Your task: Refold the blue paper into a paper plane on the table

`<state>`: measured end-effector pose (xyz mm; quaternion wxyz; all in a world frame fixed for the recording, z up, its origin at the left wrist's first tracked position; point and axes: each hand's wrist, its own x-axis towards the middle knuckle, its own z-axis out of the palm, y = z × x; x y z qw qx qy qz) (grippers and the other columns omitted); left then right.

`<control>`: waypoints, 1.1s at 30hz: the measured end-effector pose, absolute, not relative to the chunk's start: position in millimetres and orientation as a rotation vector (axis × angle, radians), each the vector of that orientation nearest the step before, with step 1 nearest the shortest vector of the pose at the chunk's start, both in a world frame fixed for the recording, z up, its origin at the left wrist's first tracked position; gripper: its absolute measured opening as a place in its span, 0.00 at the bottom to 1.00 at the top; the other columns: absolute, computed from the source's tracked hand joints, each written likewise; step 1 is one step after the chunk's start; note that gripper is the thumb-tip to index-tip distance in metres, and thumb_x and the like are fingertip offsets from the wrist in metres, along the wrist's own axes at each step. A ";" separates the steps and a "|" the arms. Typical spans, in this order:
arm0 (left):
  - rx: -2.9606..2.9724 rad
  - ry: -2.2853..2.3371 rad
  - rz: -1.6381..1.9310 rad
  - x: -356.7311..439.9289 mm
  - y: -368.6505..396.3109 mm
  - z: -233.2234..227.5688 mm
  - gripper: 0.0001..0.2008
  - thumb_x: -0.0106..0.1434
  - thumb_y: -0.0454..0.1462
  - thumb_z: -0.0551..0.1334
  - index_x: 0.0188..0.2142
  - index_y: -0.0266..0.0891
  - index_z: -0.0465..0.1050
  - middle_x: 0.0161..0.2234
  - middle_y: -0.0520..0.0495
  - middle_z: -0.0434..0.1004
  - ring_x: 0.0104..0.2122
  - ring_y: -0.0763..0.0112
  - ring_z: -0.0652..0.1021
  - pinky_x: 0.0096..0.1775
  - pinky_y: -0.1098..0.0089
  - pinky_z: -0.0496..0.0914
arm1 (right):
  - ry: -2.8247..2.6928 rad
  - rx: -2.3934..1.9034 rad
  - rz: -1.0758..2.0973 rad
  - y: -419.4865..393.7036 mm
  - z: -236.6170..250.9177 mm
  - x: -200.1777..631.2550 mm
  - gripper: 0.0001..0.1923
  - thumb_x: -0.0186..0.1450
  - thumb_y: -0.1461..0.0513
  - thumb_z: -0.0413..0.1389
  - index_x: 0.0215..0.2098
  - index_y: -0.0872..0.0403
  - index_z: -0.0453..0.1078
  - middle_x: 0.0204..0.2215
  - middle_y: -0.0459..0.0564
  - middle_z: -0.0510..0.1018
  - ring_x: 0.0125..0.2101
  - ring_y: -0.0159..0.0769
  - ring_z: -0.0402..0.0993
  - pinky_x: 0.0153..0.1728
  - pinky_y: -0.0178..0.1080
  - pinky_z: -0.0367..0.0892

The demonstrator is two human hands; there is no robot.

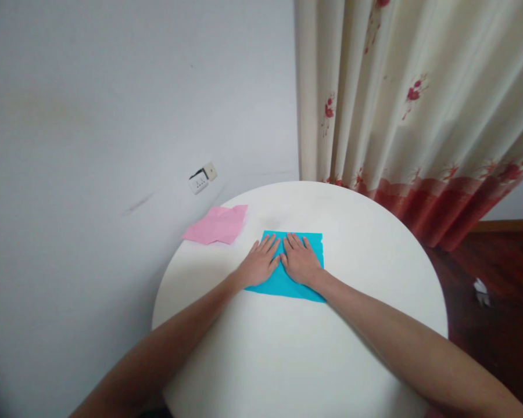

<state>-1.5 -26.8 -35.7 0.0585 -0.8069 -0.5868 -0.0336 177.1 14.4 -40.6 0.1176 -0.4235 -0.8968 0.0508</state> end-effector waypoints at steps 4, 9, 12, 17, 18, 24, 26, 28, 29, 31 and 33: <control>-2.433 -1.795 -0.087 -0.4 -28.8 -33.6 0.29 0.76 0.44 0.45 0.71 0.33 0.52 0.72 0.36 0.48 0.70 0.50 0.53 0.67 0.46 0.54 | -2.601 -1.283 0.145 12.7 -40.6 175.4 0.32 0.75 0.54 0.40 0.70 0.66 0.54 0.71 0.64 0.53 0.71 0.52 0.46 0.68 0.56 0.45; -2.368 -1.804 -0.098 1.2 -32.7 -34.5 0.29 0.75 0.45 0.47 0.70 0.37 0.54 0.71 0.38 0.50 0.70 0.42 0.53 0.64 0.39 0.54 | -2.606 -1.268 0.140 13.9 -41.2 176.0 0.32 0.75 0.54 0.40 0.70 0.65 0.54 0.71 0.62 0.53 0.70 0.51 0.46 0.68 0.55 0.45; -2.379 -1.726 -0.120 3.0 -31.9 -37.1 0.27 0.75 0.43 0.46 0.69 0.34 0.56 0.70 0.35 0.54 0.70 0.42 0.53 0.66 0.39 0.51 | -2.609 -1.260 0.126 13.6 -40.7 176.2 0.31 0.75 0.54 0.40 0.70 0.64 0.55 0.71 0.62 0.53 0.70 0.50 0.47 0.68 0.55 0.46; -2.612 -1.580 -0.080 3.7 -24.9 -45.5 0.27 0.71 0.30 0.45 0.68 0.25 0.55 0.70 0.32 0.53 0.71 0.58 0.52 0.69 0.57 0.50 | -2.624 -1.248 0.116 13.7 -40.6 176.0 0.30 0.74 0.56 0.41 0.70 0.64 0.55 0.71 0.61 0.54 0.70 0.50 0.48 0.68 0.55 0.46; -2.637 -1.591 -0.104 3.4 -23.8 -47.1 0.28 0.70 0.29 0.45 0.68 0.25 0.54 0.70 0.32 0.52 0.71 0.60 0.51 0.69 0.58 0.50 | -2.624 -1.243 0.117 13.9 -40.7 176.0 0.30 0.74 0.57 0.40 0.70 0.64 0.55 0.70 0.61 0.54 0.70 0.50 0.48 0.68 0.55 0.46; -2.644 -1.663 -0.308 3.4 -22.6 -50.1 0.27 0.73 0.35 0.44 0.69 0.26 0.51 0.71 0.31 0.51 0.71 0.60 0.52 0.69 0.55 0.53 | -2.629 -1.217 0.116 15.4 -41.7 176.6 0.31 0.74 0.56 0.41 0.70 0.64 0.54 0.70 0.62 0.54 0.70 0.51 0.48 0.68 0.55 0.47; -2.601 -1.699 -0.306 5.0 -23.2 -49.1 0.28 0.74 0.38 0.44 0.69 0.26 0.52 0.71 0.32 0.50 0.71 0.58 0.53 0.69 0.54 0.52 | -2.630 -1.217 0.109 15.5 -41.9 176.9 0.31 0.74 0.56 0.42 0.70 0.64 0.54 0.71 0.62 0.54 0.70 0.51 0.47 0.68 0.55 0.46; -2.557 -1.729 -0.273 6.6 -23.8 -47.7 0.28 0.74 0.39 0.45 0.69 0.26 0.52 0.71 0.32 0.50 0.71 0.57 0.53 0.68 0.54 0.53 | -2.629 -1.215 0.108 15.3 -41.8 177.2 0.31 0.74 0.57 0.42 0.70 0.64 0.55 0.71 0.62 0.54 0.70 0.51 0.47 0.68 0.55 0.46; -2.537 -1.738 -0.253 7.2 -23.9 -46.9 0.28 0.74 0.39 0.45 0.69 0.27 0.52 0.71 0.33 0.50 0.71 0.56 0.53 0.68 0.54 0.53 | -2.628 -1.214 0.109 15.2 -41.7 177.2 0.31 0.74 0.57 0.42 0.70 0.64 0.55 0.71 0.62 0.54 0.70 0.51 0.47 0.68 0.55 0.46; -2.495 -1.761 -0.213 7.5 -23.8 -44.7 0.28 0.74 0.40 0.45 0.70 0.29 0.52 0.71 0.35 0.50 0.71 0.56 0.53 0.68 0.53 0.52 | -2.628 -1.216 0.113 15.0 -41.3 177.1 0.31 0.74 0.56 0.41 0.70 0.64 0.55 0.71 0.62 0.54 0.70 0.51 0.47 0.68 0.56 0.46; -2.446 -1.807 -0.173 6.7 -23.1 -42.1 0.28 0.74 0.41 0.46 0.70 0.33 0.52 0.72 0.37 0.49 0.71 0.54 0.53 0.68 0.49 0.52 | -2.632 -1.224 0.121 14.9 -41.0 176.8 0.31 0.74 0.56 0.41 0.70 0.64 0.54 0.71 0.62 0.53 0.70 0.51 0.47 0.68 0.56 0.46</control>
